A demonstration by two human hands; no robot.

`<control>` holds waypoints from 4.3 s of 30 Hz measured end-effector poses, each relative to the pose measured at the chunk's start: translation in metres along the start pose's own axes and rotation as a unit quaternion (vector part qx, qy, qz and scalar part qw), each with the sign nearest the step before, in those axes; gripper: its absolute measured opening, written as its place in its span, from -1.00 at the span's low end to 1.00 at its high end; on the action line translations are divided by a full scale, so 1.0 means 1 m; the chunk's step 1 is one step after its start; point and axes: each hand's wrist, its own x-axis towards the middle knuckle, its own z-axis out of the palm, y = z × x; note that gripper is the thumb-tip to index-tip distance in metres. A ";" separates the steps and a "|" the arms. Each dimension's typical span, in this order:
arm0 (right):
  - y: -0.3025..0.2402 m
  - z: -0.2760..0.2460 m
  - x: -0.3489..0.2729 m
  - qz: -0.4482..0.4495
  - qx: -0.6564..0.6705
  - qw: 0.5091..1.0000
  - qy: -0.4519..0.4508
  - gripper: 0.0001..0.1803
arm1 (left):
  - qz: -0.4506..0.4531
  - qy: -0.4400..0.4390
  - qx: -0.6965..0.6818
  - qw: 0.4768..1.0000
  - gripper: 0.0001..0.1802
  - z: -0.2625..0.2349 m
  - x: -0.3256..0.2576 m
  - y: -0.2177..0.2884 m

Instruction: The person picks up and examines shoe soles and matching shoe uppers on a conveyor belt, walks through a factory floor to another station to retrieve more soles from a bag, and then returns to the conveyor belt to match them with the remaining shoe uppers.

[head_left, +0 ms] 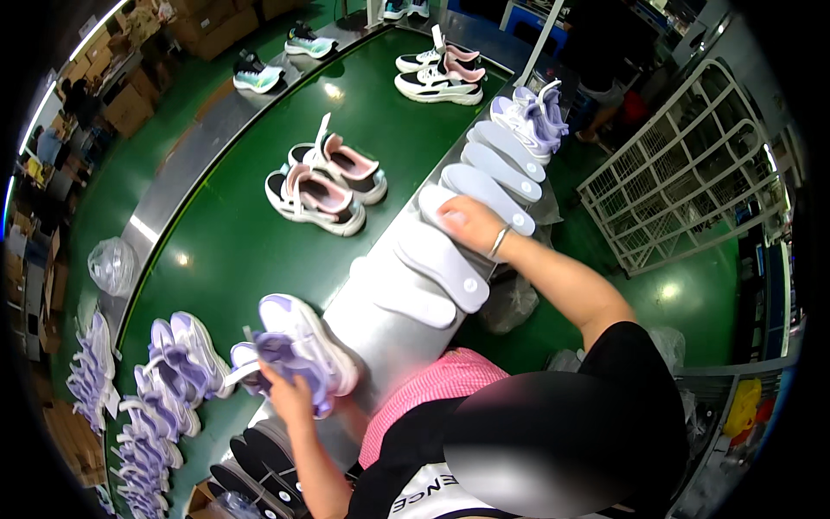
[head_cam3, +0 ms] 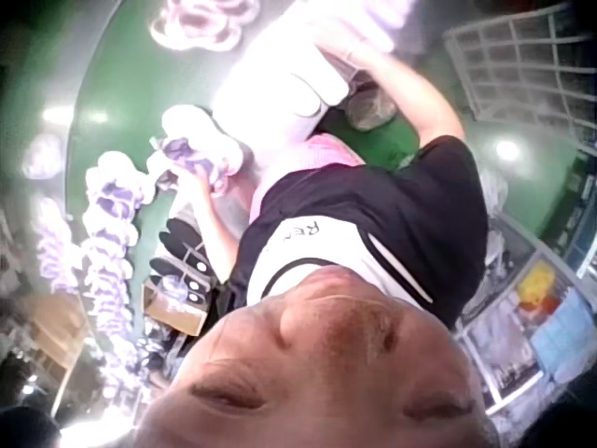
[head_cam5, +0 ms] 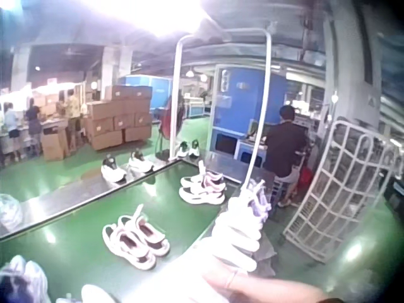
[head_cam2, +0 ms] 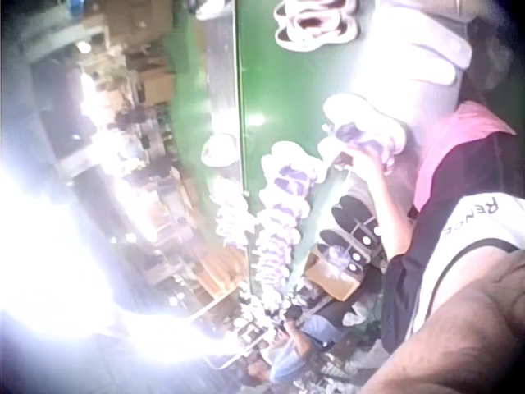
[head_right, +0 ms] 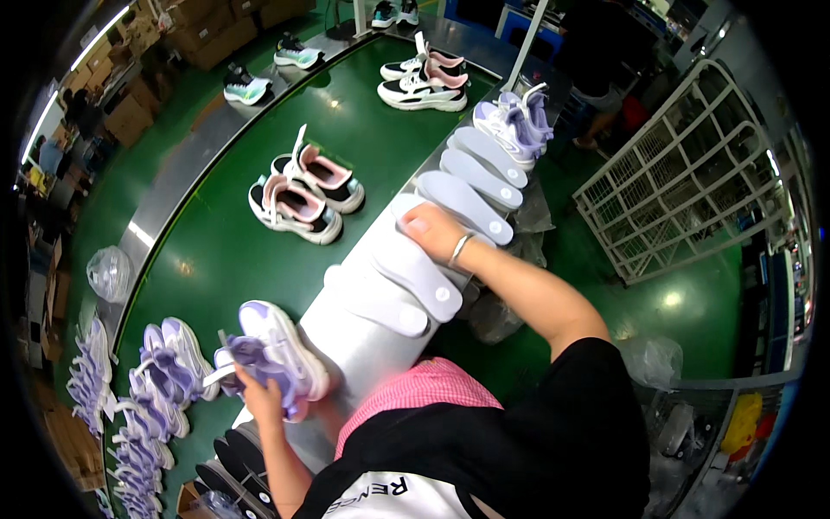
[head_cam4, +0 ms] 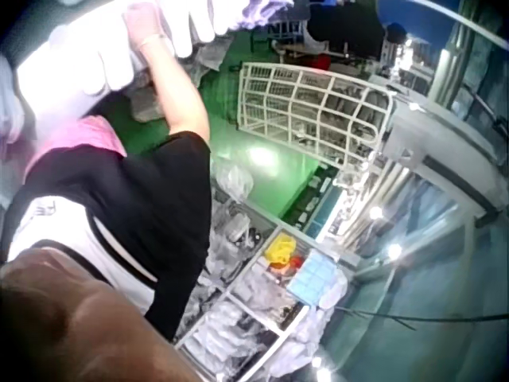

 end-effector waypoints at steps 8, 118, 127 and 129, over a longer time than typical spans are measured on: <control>0.173 -0.146 0.060 0.159 -0.118 0.959 0.204 -0.83 | 0.006 0.206 0.012 0.979 -0.28 -0.037 0.162 0.040; -0.175 -0.041 -0.163 -0.069 0.581 0.792 -0.173 -0.46 | 0.366 0.074 -0.335 0.865 -0.65 -0.125 -0.020 0.074; -0.266 -0.159 -0.242 -0.421 0.738 0.510 0.129 -0.18 | 0.540 -0.077 -0.261 0.797 -0.55 -0.105 -0.098 0.214; -0.252 -0.157 -0.267 -0.492 0.745 0.410 0.189 -0.07 | 0.618 -0.129 -0.200 0.749 -0.55 -0.072 -0.132 0.272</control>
